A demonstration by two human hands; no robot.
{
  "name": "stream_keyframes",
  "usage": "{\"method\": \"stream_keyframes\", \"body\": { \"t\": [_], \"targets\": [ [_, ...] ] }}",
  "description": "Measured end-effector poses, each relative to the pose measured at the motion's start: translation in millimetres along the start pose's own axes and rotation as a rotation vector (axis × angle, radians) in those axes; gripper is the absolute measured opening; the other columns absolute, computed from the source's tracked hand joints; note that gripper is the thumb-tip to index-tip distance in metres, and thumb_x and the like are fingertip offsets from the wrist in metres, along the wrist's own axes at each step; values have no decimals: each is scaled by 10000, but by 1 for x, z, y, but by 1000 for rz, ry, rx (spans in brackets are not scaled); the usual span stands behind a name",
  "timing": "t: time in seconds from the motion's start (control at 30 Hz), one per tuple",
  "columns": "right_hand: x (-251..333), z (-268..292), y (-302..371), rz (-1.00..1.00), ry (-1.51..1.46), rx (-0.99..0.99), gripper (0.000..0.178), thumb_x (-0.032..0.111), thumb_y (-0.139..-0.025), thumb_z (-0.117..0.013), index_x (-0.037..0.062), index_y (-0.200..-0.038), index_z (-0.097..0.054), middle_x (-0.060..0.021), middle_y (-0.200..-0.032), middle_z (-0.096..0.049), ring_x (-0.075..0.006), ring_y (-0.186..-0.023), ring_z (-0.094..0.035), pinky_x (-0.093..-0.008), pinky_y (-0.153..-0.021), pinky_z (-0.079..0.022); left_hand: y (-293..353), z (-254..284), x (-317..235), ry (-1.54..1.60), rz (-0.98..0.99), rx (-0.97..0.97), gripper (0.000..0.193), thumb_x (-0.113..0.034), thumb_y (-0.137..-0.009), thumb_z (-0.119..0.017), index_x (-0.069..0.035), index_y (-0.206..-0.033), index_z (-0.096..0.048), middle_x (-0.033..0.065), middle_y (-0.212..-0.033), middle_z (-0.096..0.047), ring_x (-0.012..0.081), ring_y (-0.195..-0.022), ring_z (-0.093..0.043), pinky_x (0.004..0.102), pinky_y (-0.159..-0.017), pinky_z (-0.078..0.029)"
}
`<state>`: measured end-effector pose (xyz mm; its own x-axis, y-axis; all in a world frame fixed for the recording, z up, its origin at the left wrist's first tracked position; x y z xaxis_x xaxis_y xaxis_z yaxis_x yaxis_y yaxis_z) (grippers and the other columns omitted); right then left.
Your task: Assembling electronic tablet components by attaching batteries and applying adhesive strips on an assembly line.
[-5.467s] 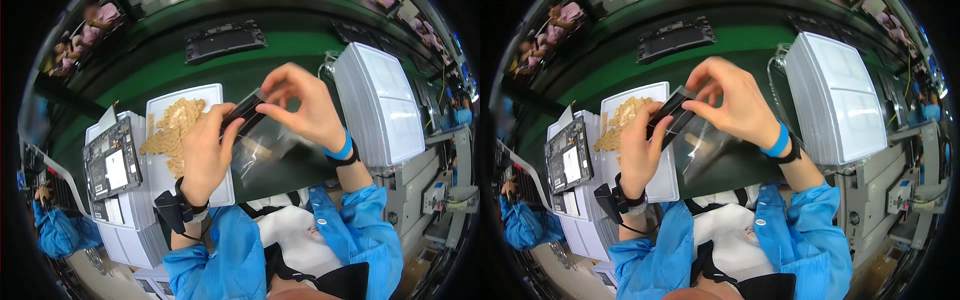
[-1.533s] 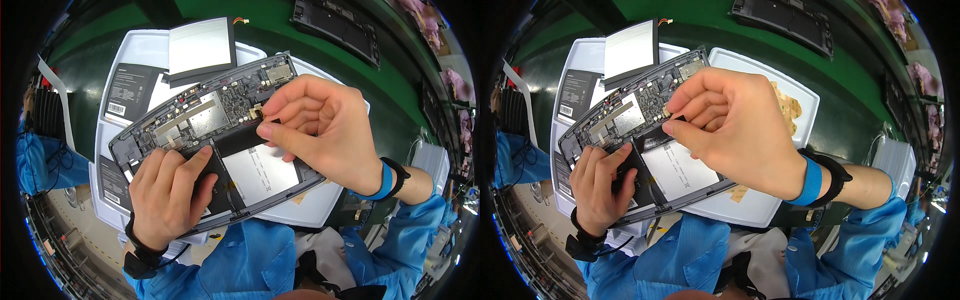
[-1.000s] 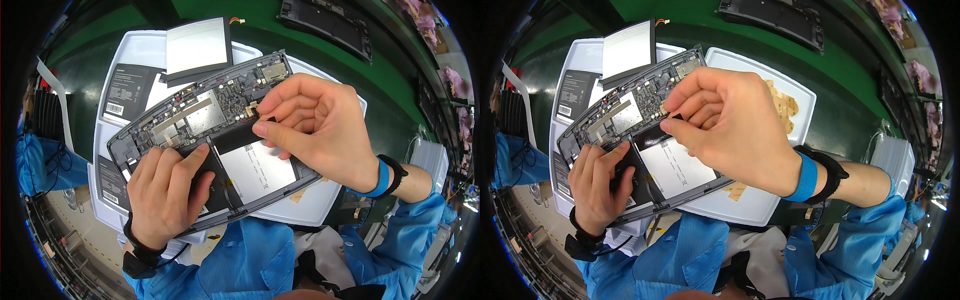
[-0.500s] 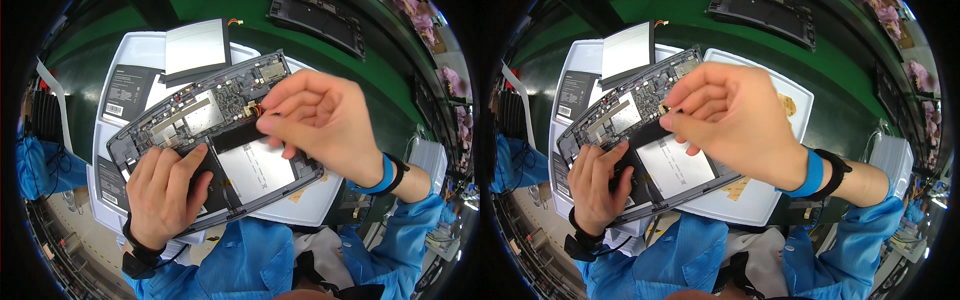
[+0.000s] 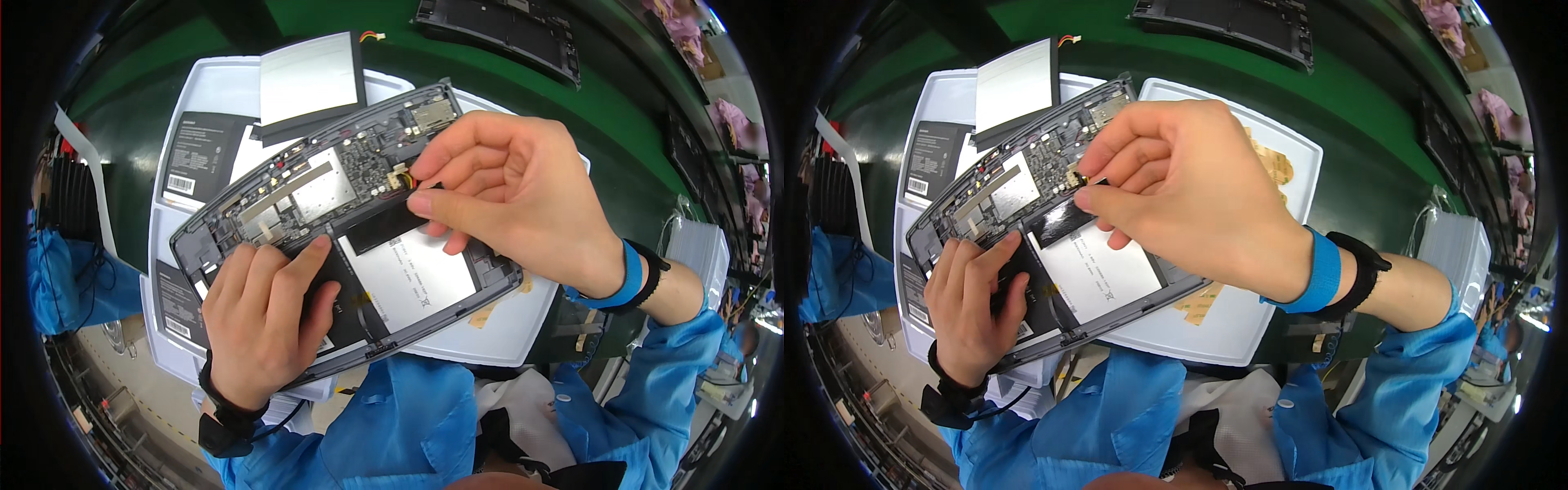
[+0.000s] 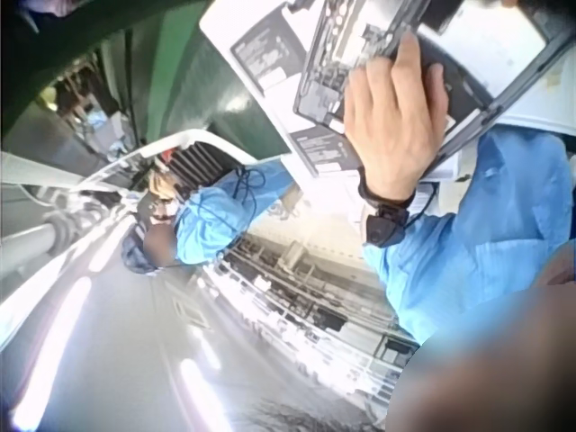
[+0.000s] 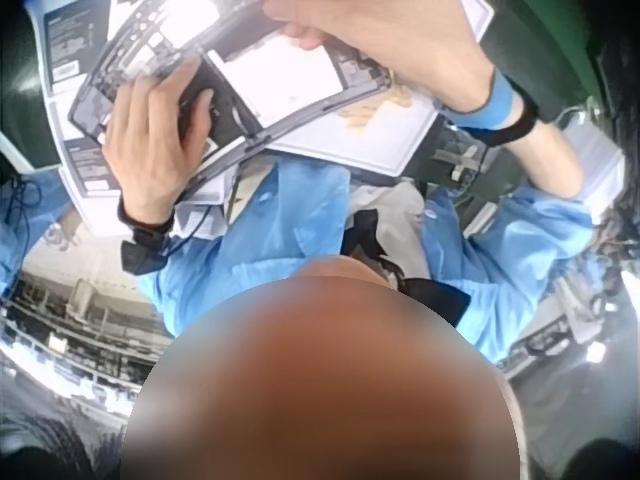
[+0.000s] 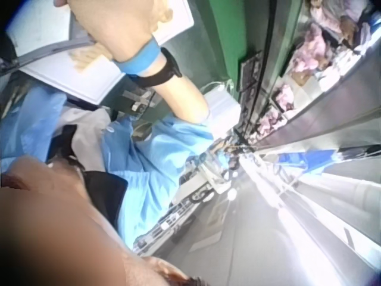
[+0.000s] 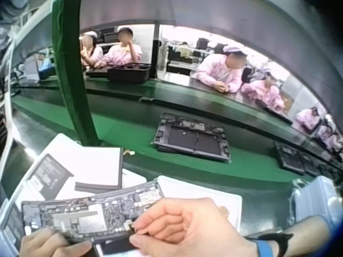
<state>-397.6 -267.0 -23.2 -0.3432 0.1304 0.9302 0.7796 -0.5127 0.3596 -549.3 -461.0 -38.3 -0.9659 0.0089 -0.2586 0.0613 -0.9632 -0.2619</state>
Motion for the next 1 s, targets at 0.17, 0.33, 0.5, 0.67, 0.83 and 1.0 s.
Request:
{"method": "stream_keyframes", "body": {
  "t": [0.17, 0.33, 0.5, 0.67, 0.83, 1.0],
  "targets": [
    [-3, -3, -3, -21, -38, -17, 207, -23, -865, -767, -60, -1033, -651, -138, -887, -727, -145, -748, -732, -242, -605, -610, 1, 0, 1, -3, -2, 9, 434, -115, -766, -780, -14, -1174, -673, 91, -820, -499, 276, -717, -531, 382, -619, -450],
    [-6, -7, -1, 15, -41, -30, 203, -13, -867, -770, -55, -1029, -655, -140, -883, -728, -143, -748, -732, -240, -600, -608, 1, 1, 2, -1, -4, 16, 431, -113, -769, -777, -9, -1173, -670, 92, -815, -499, 276, -715, -533, 380, -618, -451],
    [-7, -8, -1, 47, -22, -37, 197, -7, -873, -768, -53, -1029, -656, -139, -880, -729, -142, -736, -731, -239, -586, -605, 0, 1, 3, 2, -6, 21, 431, -113, -778, -778, -4, -1180, -668, 95, -818, -504, 276, -716, -532, 382, -621, -453],
    [-9, -8, -1, 53, -12, -46, 194, -14, -868, -771, -51, -1022, -659, -134, -873, -729, -133, -726, -728, -233, -586, -604, 0, 1, 1, -1, -8, 23, 433, -109, -780, -776, -1, -1185, -665, 99, -823, -507, 278, -722, -533, 383, -628, -456],
    [-8, -9, -1, 49, 3, -65, 190, -22, -862, -775, -48, -1014, -664, -132, -872, -731, -121, -719, -723, -224, -585, -603, 0, 1, 1, 12, 19, 26, 450, -103, -782, -772, 1, -1204, -655, 107, -836, -517, 284, -732, -538, 383, -648, -461],
    [-7, -9, -2, 61, 13, -59, 183, -23, -863, -773, -47, -1009, -665, -129, -870, -732, -119, -718, -721, -224, -586, -604, -1, 2, 1, -6, 17, 40, 464, -101, -783, -770, 6, -1216, -643, 116, -851, -535, 300, -743, -545, 390, -661, -466]
  ]
}}
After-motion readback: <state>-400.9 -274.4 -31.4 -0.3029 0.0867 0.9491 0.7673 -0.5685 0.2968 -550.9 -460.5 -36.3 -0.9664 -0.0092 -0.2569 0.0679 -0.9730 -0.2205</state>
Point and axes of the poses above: each hand's wrist, its own y-axis away from the middle knuckle, its own z-axis out of the back of the hand, x = y × z, the point moved 2 cm from there along -y, towards the middle knuckle
